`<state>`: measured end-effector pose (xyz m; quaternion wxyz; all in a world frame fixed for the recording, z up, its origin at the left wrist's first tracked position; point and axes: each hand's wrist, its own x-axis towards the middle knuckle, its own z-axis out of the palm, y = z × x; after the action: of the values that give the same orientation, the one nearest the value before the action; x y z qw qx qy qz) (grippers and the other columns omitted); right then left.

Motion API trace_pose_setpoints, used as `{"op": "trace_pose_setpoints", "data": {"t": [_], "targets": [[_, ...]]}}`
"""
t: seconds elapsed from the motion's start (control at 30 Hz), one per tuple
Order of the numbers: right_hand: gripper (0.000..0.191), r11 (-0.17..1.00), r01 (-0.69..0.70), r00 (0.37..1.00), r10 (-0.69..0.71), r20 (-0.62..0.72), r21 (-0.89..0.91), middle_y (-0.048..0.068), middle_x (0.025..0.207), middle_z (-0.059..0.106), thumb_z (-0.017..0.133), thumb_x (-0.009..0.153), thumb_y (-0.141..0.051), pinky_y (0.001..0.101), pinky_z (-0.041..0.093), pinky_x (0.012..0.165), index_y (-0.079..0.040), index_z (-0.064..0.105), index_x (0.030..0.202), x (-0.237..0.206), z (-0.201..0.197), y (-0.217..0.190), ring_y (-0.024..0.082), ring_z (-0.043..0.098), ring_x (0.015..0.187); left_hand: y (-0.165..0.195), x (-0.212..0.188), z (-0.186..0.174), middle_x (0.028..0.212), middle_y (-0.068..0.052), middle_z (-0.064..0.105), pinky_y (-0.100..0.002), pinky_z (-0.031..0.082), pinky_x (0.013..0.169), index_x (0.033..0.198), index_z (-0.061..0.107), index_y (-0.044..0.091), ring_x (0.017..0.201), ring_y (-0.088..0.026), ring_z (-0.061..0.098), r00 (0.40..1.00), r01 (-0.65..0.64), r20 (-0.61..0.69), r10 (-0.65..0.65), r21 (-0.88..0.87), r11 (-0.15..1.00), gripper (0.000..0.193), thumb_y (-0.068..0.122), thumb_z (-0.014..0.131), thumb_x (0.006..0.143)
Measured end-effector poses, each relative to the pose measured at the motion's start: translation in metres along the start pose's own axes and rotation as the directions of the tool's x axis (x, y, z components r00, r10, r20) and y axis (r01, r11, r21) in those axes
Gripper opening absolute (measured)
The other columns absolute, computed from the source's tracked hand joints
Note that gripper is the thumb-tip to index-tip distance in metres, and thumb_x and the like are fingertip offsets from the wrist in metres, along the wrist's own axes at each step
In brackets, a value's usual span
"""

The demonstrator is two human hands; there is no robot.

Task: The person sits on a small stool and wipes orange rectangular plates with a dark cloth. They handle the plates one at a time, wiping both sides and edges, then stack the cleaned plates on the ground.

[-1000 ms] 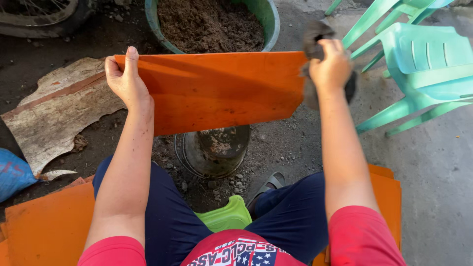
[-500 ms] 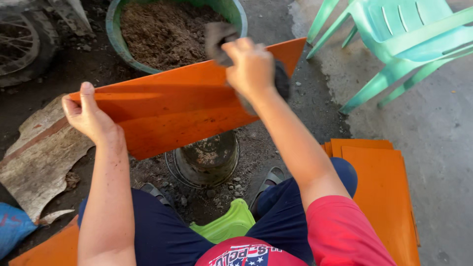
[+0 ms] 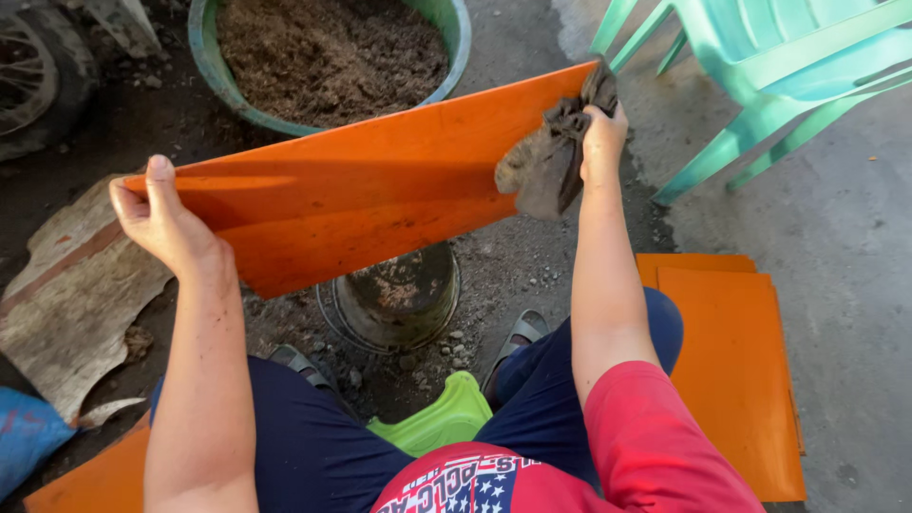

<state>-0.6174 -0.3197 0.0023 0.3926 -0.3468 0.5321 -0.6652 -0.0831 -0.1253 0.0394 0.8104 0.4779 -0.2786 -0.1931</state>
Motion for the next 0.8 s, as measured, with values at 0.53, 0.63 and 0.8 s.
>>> {"op": "trace_pose_setpoints", "data": {"t": [0.53, 0.63, 0.8], "targets": [[0.053, 0.998, -0.014, 0.997, 0.009, 0.079, 0.057, 0.004, 0.115, 0.073, 0.063, 0.078, 0.0, 0.0322, 0.054, 0.089, -0.007, 0.058, 0.13, -0.048, -0.024, 0.043, 0.02, 0.07, 0.105, -0.002, -0.003, -0.005, 0.091, 0.004, 0.047, -0.03, 0.044, 0.084, 0.094, 0.048, 0.012, 0.086, -0.011, 0.045, 0.998, -0.053, 0.037, 0.055, -0.061, 0.997, 0.031, 0.016, 0.075, 0.108], [0.046, 0.942, 0.017, 0.969, 0.067, 0.237, -0.336, 0.011, 0.109, 0.072, 0.062, 0.08, -0.002, 0.0328, 0.052, 0.089, -0.001, 0.066, 0.126, -0.054, -0.029, 0.066, 0.024, 0.067, 0.099, -0.005, -0.003, -0.008, 0.088, 0.003, 0.045, -0.03, 0.041, 0.081, 0.092, 0.046, 0.011, 0.083, -0.01, 0.042, 0.998, -0.032, 0.043, 0.035, -0.06, 0.998, 0.035, 0.016, 0.077, 0.107], [0.04, 0.92, -0.215, 0.953, 0.271, 0.136, -0.327, 0.009, 0.11, 0.072, 0.062, 0.081, -0.006, 0.0379, 0.051, 0.091, -0.006, 0.067, 0.121, -0.071, -0.033, 0.119, 0.025, 0.067, 0.103, -0.004, -0.005, -0.005, 0.088, 0.004, 0.045, -0.028, 0.041, 0.081, 0.092, 0.047, 0.011, 0.084, -0.009, 0.042, 0.998, -0.062, 0.024, 0.064, -0.085, 0.994, 0.033, 0.017, 0.076, 0.107]]}}
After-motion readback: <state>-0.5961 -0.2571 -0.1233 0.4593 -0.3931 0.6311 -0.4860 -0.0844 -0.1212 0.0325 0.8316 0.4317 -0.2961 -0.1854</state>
